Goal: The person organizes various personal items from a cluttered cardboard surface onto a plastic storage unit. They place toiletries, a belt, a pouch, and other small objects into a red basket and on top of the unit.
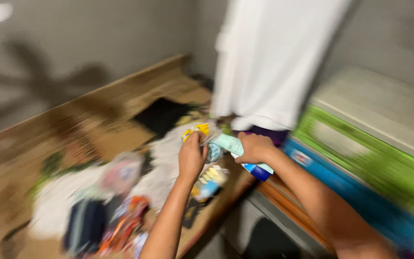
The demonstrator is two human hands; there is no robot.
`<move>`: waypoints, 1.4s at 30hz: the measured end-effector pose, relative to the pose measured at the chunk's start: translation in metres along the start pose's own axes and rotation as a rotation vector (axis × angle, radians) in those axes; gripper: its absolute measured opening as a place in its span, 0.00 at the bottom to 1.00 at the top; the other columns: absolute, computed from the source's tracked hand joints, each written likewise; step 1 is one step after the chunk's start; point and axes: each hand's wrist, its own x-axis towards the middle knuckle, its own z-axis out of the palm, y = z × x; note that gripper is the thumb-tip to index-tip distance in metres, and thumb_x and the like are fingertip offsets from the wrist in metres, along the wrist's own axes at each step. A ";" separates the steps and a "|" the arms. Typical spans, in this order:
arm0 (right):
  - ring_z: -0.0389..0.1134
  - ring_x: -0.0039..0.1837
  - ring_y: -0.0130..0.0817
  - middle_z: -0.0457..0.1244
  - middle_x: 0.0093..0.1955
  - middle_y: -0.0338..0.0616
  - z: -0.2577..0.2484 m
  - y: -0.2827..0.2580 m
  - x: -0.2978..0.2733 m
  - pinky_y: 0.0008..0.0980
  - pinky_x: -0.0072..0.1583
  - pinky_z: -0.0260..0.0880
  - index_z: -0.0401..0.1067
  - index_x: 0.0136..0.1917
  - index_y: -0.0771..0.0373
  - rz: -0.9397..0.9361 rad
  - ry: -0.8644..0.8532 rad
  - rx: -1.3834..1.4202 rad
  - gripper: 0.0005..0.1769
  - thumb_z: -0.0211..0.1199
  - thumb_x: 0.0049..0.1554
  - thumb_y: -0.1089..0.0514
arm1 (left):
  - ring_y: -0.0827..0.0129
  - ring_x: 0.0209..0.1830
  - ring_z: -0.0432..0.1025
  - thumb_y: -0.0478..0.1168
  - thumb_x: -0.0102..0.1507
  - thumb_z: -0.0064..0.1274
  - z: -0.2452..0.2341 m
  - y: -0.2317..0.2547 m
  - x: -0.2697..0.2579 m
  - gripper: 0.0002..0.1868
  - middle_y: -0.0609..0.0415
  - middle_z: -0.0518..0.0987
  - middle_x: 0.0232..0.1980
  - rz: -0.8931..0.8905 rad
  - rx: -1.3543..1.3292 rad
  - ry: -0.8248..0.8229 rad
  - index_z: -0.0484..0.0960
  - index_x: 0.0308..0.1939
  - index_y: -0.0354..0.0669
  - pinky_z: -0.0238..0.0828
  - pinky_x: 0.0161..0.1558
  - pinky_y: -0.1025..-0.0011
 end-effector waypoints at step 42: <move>0.69 0.56 0.57 0.62 0.59 0.57 -0.166 0.656 -0.143 0.51 0.53 0.71 0.64 0.67 0.60 0.438 0.227 -0.097 0.45 0.80 0.39 0.55 | 0.48 0.55 0.78 0.37 0.52 0.71 0.464 0.413 0.223 0.31 0.39 0.82 0.55 0.395 -0.896 -0.454 0.79 0.58 0.36 0.74 0.55 0.60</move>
